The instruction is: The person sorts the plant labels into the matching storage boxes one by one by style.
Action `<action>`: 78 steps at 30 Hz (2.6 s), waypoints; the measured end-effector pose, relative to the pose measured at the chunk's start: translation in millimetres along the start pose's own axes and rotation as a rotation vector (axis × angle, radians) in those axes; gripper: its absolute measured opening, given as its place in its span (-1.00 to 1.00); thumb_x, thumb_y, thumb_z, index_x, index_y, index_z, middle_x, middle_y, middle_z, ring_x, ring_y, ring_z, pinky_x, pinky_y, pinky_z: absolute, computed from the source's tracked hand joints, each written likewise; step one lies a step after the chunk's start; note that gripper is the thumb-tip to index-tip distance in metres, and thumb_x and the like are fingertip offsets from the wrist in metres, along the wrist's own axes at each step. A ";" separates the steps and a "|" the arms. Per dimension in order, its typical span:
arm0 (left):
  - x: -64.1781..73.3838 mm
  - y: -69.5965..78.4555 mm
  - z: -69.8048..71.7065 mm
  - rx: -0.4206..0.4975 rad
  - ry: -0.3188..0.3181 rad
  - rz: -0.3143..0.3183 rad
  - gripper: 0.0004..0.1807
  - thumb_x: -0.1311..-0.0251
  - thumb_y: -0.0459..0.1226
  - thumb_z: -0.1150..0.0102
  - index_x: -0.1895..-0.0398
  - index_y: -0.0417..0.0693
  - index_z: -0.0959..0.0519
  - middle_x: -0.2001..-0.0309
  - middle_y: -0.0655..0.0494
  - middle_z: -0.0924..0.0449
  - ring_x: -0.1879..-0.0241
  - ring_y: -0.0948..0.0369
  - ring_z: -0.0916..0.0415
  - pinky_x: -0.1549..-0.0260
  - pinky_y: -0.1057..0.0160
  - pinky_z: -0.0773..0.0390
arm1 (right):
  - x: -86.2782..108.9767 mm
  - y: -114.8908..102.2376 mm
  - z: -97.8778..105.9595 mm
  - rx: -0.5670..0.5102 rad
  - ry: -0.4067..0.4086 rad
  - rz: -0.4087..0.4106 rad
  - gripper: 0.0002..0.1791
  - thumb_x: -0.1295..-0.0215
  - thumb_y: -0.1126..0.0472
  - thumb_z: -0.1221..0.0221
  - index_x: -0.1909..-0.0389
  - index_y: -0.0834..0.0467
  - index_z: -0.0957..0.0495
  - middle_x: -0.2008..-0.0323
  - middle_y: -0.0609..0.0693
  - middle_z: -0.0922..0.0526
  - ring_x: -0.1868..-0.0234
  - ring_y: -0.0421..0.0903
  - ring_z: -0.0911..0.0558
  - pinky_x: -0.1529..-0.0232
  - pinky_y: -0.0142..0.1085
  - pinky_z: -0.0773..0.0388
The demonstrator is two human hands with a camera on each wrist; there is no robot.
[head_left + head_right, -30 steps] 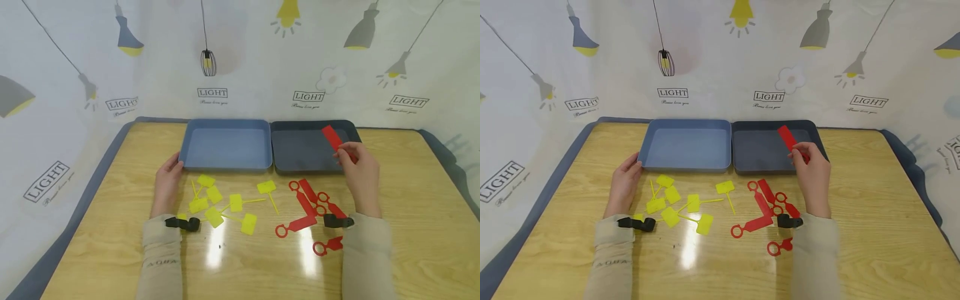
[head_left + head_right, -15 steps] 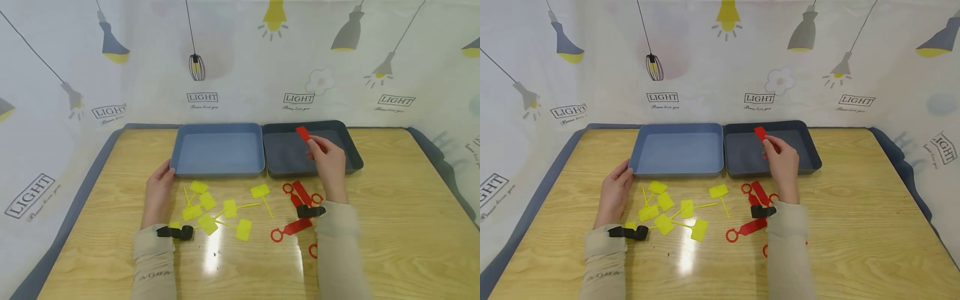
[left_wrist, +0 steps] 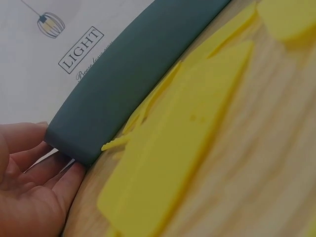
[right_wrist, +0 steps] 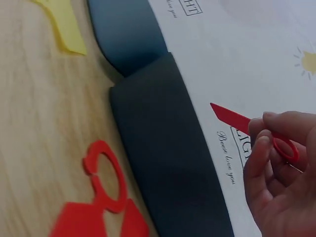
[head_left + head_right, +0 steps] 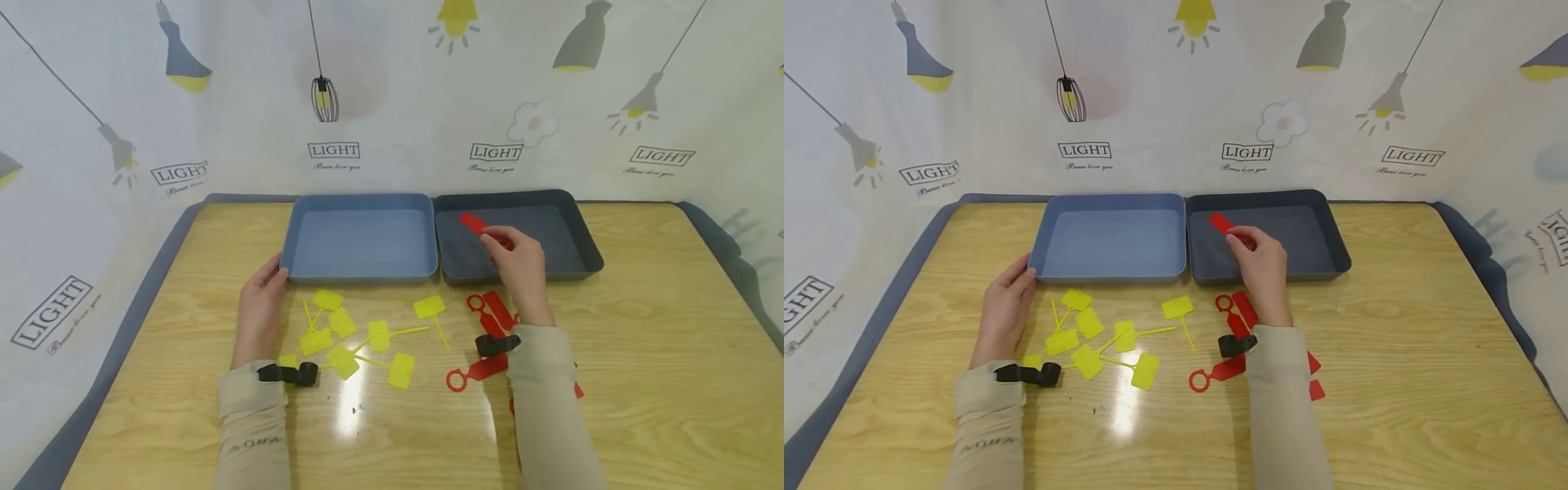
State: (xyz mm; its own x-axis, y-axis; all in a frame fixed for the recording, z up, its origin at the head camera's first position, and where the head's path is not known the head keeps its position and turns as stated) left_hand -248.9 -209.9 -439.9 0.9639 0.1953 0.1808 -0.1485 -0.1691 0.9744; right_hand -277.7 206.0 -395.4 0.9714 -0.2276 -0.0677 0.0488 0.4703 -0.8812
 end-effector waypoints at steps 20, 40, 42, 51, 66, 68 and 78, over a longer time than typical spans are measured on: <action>0.2 -0.7 4.9 0.017 -0.012 0.015 -0.49 -0.27 -0.30 0.06 -0.29 -0.16 -0.18 -0.31 0.00 -0.10 -0.26 0.22 -0.08 -0.17 0.31 -0.15 | 4.7 -14.2 -58.9 0.566 -0.271 0.149 -0.49 -0.18 -0.02 -0.12 -0.16 0.03 -0.40 0.08 0.07 -0.57 0.14 0.08 -0.48 0.08 0.04 -0.28; 0.2 4.9 -1.0 0.009 -0.038 -0.029 -0.50 -0.29 -0.34 0.10 -0.28 -0.25 -0.17 -0.27 -0.12 -0.15 -0.25 0.12 -0.12 -0.16 0.29 -0.18 | 10.9 -4.4 -77.5 0.716 -0.428 0.118 -0.49 -0.34 -0.05 0.13 -0.26 0.05 -0.25 -0.22 0.03 -0.31 -0.32 0.03 -0.04 -0.19 0.17 0.21; -0.6 4.1 -1.1 0.009 -0.035 -0.030 -0.51 -0.29 -0.34 0.10 -0.27 -0.24 -0.18 -0.27 -0.10 -0.17 -0.24 0.13 -0.14 -0.15 0.31 -0.19 | 11.0 -4.4 -77.6 0.730 -0.433 0.121 -0.49 -0.35 -0.06 0.16 -0.27 0.04 -0.24 -0.23 0.02 -0.29 -0.32 0.04 -0.03 -0.19 0.17 0.21; -1.3 2.8 -0.3 0.025 -0.022 -0.018 -0.51 -0.28 -0.36 0.10 -0.27 -0.24 -0.18 -0.28 -0.11 -0.15 -0.25 0.12 -0.12 -0.17 0.27 -0.16 | 11.6 -2.7 -81.8 0.823 -0.450 0.112 -0.50 -0.37 -0.08 0.25 -0.27 -0.02 -0.25 -0.31 0.02 -0.15 -0.33 0.09 0.02 -0.18 0.19 0.16; -7.2 -5.2 4.7 0.032 -0.005 -0.003 -0.52 -0.27 -0.31 0.05 -0.26 -0.17 -0.24 -0.26 -0.03 -0.19 -0.23 0.20 -0.16 -0.14 0.32 -0.20 | 11.1 0.0 -82.9 0.842 -0.463 0.100 -0.44 -0.36 -0.14 0.31 -0.31 -0.03 -0.15 -0.35 0.07 -0.02 -0.34 0.13 0.11 -0.18 0.20 0.18; -9.7 -8.2 6.0 0.019 -0.002 0.002 -0.52 -0.26 -0.29 0.04 -0.26 -0.13 -0.25 -0.26 0.01 -0.20 -0.22 0.23 -0.17 -0.13 0.34 -0.21 | 10.5 0.6 -82.8 0.841 -0.465 0.097 -0.43 -0.36 -0.15 0.32 -0.32 -0.03 -0.14 -0.35 0.09 0.00 -0.34 0.13 0.12 -0.18 0.20 0.19; -7.5 -4.2 4.6 0.042 0.005 0.027 -0.53 -0.26 -0.30 0.04 -0.25 -0.14 -0.26 -0.27 0.05 -0.20 -0.22 0.26 -0.16 -0.13 0.35 -0.21 | 4.1 -6.0 -73.7 0.682 -0.350 0.161 -0.46 -0.29 -0.12 0.08 -0.21 0.06 -0.33 -0.22 0.09 -0.28 -0.29 0.13 -0.09 -0.12 0.20 -0.05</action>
State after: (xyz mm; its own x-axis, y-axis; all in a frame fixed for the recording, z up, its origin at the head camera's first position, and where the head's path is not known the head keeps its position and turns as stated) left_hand -254.5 -215.1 -446.0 0.9586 0.1952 0.2073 -0.1646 -0.2142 0.9628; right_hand -291.1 139.3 -424.9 0.9899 0.1163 0.0814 -0.0766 0.9205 -0.3832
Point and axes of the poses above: each hand's wrist, its own x-axis away from the middle knuckle, its own z-axis out of the back of the hand, y = z × x, the point moved 8 cm from there along -x, towards the middle knuckle
